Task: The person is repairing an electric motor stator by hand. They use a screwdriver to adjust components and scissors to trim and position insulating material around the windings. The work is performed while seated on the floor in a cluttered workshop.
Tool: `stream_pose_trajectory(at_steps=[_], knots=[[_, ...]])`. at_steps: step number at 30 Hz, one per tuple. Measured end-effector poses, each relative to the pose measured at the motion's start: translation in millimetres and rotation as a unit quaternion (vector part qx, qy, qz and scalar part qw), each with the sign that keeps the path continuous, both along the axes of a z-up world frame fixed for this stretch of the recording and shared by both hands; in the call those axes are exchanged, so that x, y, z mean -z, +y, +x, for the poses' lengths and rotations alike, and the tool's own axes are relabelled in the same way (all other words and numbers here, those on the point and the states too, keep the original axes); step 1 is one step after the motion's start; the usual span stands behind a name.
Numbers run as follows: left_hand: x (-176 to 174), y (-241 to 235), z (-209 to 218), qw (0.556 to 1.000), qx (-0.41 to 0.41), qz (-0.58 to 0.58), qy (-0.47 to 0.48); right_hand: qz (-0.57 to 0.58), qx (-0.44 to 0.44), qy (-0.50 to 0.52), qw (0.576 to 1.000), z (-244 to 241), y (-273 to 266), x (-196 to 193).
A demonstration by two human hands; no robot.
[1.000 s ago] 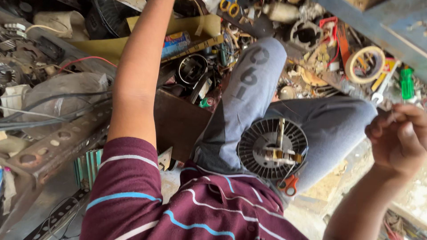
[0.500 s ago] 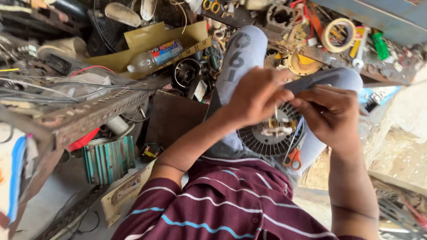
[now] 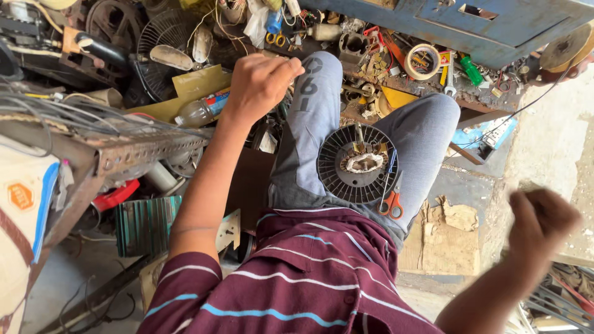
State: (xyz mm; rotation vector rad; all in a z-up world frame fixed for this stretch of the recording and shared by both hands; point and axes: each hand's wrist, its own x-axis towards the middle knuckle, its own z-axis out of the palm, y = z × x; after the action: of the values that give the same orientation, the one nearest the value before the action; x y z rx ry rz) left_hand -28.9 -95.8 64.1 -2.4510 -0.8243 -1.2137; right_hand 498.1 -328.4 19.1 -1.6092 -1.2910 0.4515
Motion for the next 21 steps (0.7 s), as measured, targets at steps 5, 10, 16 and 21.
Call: stream_pose_trajectory(at_steps=[5, 10, 16, 21], knots=[[-2, -2, -8, 0.999, -0.010, -0.024, 0.024, 0.040, 0.071, 0.051, 0.995, 61, -85, 45], [-19, -8, -15, 0.995, -0.062, -0.081, 0.018, 0.058, 0.137, 0.061, 0.987, 52, -104, 51], [-44, -105, 51, 0.974, -0.156, -0.160, 0.045, -0.063, 0.079, 0.151, 0.983, -71, -69, 27], [-11, -200, 125, 0.892, 0.186, -0.407, -0.070, -0.058, -0.251, 0.155, 0.954, -178, -28, -33]])
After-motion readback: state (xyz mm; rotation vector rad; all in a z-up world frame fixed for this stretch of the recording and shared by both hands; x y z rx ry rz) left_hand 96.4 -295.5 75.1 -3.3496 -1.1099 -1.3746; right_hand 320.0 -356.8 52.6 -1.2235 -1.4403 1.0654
